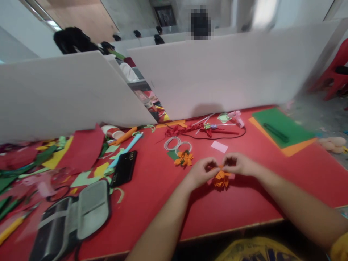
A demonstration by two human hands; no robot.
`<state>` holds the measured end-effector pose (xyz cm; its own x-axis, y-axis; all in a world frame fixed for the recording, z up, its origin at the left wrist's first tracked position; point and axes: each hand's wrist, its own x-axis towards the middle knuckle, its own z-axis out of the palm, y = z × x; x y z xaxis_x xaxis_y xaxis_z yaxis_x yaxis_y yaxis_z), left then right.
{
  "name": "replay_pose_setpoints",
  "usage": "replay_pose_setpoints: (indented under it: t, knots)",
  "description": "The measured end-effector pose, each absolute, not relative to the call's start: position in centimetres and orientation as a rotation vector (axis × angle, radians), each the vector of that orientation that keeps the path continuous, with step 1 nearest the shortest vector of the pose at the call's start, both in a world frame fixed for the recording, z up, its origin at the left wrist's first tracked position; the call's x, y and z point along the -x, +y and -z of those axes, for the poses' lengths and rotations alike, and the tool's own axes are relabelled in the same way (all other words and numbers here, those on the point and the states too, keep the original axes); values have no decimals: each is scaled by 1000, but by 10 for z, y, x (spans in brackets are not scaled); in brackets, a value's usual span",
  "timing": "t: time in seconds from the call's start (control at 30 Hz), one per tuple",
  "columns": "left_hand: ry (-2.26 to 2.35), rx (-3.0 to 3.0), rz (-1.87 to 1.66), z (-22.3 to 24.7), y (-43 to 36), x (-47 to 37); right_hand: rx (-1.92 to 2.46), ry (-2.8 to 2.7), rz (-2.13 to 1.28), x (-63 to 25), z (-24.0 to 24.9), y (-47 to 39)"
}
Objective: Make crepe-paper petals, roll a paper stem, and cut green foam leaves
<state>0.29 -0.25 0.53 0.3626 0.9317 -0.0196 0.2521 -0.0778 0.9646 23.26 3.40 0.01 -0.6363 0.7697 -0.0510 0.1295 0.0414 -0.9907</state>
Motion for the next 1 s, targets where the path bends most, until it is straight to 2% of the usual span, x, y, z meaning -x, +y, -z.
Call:
replay_pose_setpoints:
  t: [0.3,0.63,1.0]
  knots:
    - [1041,-1551,-789,8,-1,-5,997,-1823,-1618,-232,-1,34]
    - [1112,-1545,-812,12,0,-8,1059,-1655,-1746,-226,6,35]
    - [1241,-1536,-846,5,-6,-17,1080,-1775,-1556,-224,12,34]
